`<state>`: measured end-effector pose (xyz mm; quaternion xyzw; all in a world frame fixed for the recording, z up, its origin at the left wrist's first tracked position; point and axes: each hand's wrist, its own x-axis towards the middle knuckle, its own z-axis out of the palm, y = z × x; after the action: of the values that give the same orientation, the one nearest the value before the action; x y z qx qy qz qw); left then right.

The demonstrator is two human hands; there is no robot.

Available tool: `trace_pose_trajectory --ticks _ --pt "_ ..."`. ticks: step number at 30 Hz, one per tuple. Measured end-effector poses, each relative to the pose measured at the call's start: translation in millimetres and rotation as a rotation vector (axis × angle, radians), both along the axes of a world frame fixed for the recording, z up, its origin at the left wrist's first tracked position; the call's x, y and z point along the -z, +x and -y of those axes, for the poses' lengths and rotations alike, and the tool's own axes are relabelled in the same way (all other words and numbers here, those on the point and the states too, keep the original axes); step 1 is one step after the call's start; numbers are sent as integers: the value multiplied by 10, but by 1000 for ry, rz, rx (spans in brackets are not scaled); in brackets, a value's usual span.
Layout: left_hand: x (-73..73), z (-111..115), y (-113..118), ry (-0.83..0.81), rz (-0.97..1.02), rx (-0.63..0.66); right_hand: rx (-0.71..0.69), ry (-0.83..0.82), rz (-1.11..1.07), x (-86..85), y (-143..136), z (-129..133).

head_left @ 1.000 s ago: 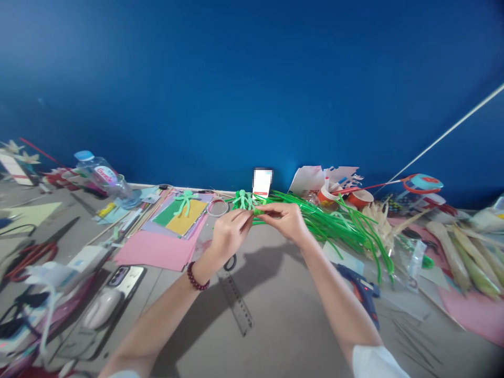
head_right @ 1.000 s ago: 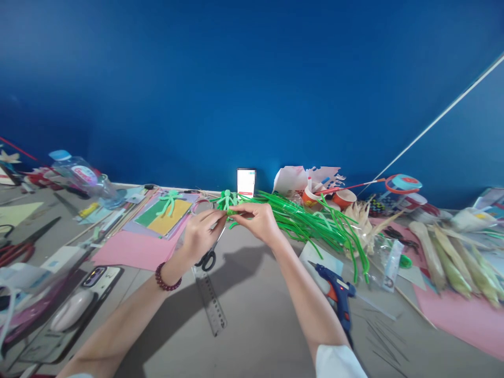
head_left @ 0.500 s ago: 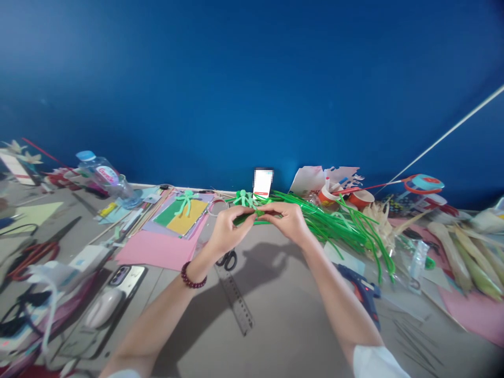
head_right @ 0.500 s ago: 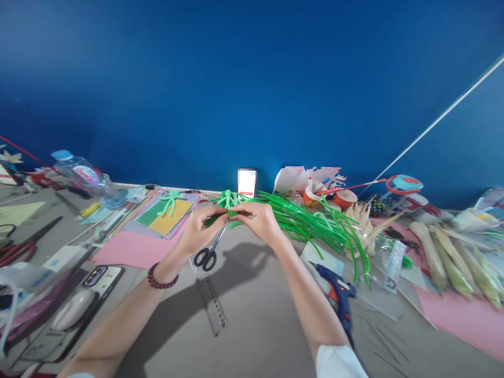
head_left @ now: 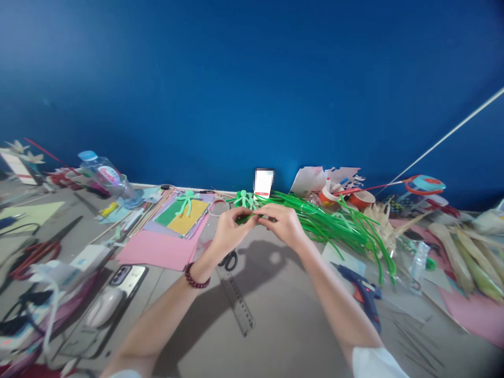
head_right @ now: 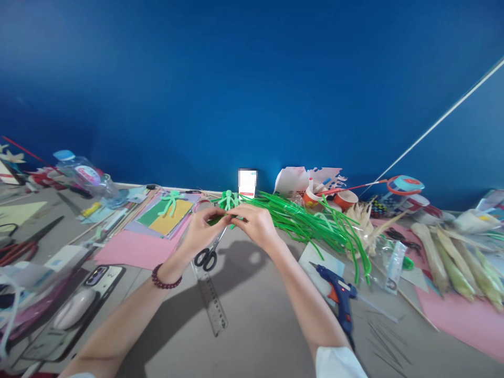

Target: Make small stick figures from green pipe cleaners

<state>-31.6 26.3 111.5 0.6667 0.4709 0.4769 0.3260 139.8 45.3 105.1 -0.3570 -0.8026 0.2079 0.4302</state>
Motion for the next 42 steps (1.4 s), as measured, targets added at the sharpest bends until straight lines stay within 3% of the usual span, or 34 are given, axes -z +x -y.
trace_pose_trajectory --ticks 5,10,19,26,37,42 --pt "41 -11 -6 21 -51 -35 6 -19 6 24 -41 7" --pt "53 -28 -14 72 -18 -24 -49 -153 -83 -29 -29 -37" --pt "103 -133 -83 14 231 215 -155 -462 -393 -60 26 -72" --pt "49 -104 -87 162 122 260 -92 -552 -466 -87 38 -90" --pt "82 -91 -71 511 -298 -9 24 -489 -487 -82 -55 -12" --pt "117 -91 -65 573 -359 -92 68 -380 -411 -74 -89 47"
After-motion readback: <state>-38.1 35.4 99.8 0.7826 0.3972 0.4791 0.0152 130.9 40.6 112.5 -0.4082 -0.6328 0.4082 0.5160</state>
